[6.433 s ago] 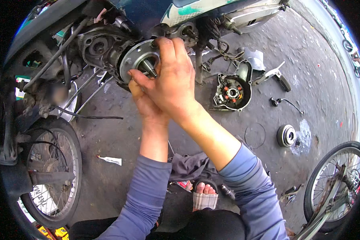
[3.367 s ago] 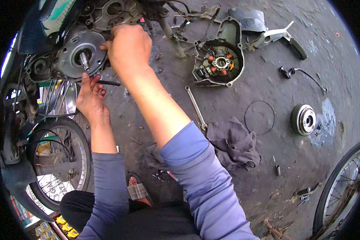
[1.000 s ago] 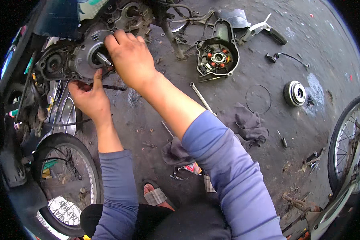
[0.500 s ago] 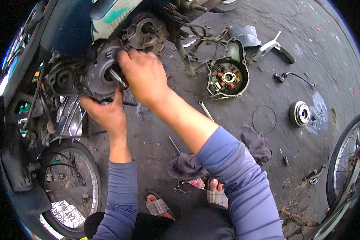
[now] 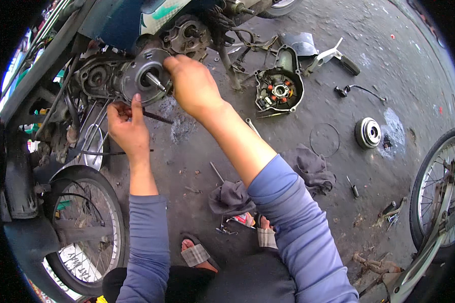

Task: Applying grey sealant to a circular engine component and installing it onto the engine crankcase shaft.

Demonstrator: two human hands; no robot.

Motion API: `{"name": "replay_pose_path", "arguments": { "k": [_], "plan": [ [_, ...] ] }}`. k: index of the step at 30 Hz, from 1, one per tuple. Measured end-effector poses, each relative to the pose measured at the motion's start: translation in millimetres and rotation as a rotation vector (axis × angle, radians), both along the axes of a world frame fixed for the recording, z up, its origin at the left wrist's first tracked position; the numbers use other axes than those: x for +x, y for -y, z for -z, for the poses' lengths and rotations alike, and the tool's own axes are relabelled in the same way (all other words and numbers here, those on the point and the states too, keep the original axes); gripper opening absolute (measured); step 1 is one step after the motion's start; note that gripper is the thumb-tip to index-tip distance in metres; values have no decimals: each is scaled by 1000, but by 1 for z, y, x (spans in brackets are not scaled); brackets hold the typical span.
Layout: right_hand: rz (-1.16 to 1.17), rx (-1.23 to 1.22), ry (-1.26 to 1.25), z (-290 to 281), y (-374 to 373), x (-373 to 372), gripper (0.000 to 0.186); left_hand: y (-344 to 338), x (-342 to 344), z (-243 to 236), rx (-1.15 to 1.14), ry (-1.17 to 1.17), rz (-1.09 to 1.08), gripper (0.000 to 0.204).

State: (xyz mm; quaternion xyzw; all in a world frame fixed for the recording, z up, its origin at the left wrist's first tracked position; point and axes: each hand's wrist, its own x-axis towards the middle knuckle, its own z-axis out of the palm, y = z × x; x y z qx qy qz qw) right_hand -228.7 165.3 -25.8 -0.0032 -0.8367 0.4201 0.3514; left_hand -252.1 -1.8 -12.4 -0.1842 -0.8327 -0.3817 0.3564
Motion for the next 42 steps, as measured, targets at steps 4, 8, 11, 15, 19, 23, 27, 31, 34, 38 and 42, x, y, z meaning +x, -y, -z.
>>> {"name": "replay_pose_path", "arguments": {
  "k": [4, 8, 11, 15, 19, 23, 27, 31, 34, 38, 42],
  "plan": [
    [2, -250, -19, -12, -8, -3, 18, -5, 4, -8, 44, 119, -26, 41],
    [32, -363, 213, -15, -12, -18, 30, -7, 1, -10, 28, 112, -31, 30],
    [41, -329, 240, -10, -12, -22, 30, -6, -3, -2, 116, 96, 35, 27],
    [161, -178, 289, -17, -2, -15, 10, -16, 0, 1, 208, 87, 69, 24],
    [237, -141, 325, -17, 4, -18, 9, -18, -2, -3, 254, 102, 61, 22],
    [100, -290, 178, -10, -6, -20, 16, -11, -7, -1, 271, 139, 173, 25],
    [-10, -525, 149, -9, -10, -18, 32, -10, 0, -5, 296, 222, 219, 31],
    [141, -365, 277, -12, -15, -12, 30, -13, -3, -3, 344, 259, 120, 34],
    [106, -338, 102, -3, -24, 1, 29, -3, -2, 6, 335, 253, 169, 30],
    [85, -536, 104, 4, -29, 80, 29, 10, 45, 13, 445, 204, 179, 29],
    [-5, -1073, 206, 35, -36, 181, 17, -3, 116, -7, 595, 1048, 994, 69]
  ]
}}
